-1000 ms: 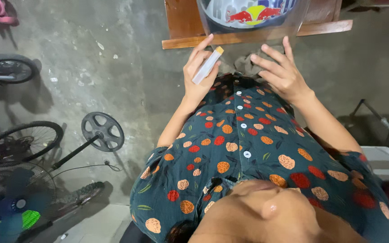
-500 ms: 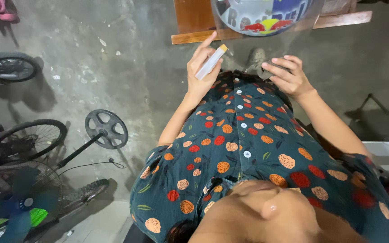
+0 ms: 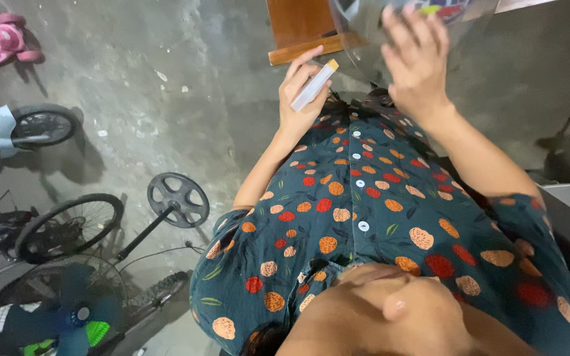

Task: The person wipes a motorcycle helmet with a cloth while holding a small bottle in the other hand. The helmet is rotated and wiped repeatedly on its outer shell and visor area.

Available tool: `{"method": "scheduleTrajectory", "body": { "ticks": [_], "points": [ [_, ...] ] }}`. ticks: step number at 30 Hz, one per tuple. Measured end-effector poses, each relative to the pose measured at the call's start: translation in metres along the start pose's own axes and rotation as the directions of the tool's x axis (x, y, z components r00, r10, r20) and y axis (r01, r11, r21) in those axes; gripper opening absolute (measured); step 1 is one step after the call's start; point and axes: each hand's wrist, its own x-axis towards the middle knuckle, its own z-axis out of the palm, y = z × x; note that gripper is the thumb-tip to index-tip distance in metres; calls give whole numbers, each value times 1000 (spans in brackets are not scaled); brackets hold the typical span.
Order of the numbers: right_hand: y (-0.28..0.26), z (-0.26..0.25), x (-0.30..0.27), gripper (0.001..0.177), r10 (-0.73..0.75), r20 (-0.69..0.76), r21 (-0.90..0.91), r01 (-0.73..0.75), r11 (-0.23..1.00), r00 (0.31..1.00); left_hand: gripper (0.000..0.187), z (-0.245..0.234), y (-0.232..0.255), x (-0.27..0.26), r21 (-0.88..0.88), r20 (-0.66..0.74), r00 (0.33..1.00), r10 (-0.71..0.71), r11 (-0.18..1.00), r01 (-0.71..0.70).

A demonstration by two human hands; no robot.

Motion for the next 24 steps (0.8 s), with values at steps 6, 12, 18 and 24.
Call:
{"method": "scheduleTrajectory", "body": {
  "ticks": [6, 12, 18, 24],
  "points": [
    [-30, 1, -31, 15, -122, 242, 148, 87, 985, 963, 16, -12, -9, 7, -42, 59, 997, -43, 998, 45],
    [-25, -17, 7, 11, -77, 135, 137, 58, 989, 988, 16, -24, -17, 11, -33, 32, 999, 20, 999, -19],
    [-30, 0, 74, 41, -12, 232, -249, 72, 966, 973, 22, -34, -13, 16, -62, 11, 999, -34, 997, 34],
    [-60, -10, 54, 41, -134, 521, -304, 330, 894, 843, 17, -48, -10, 23, -38, 28, 999, -38, 999, 39]
  ]
}}
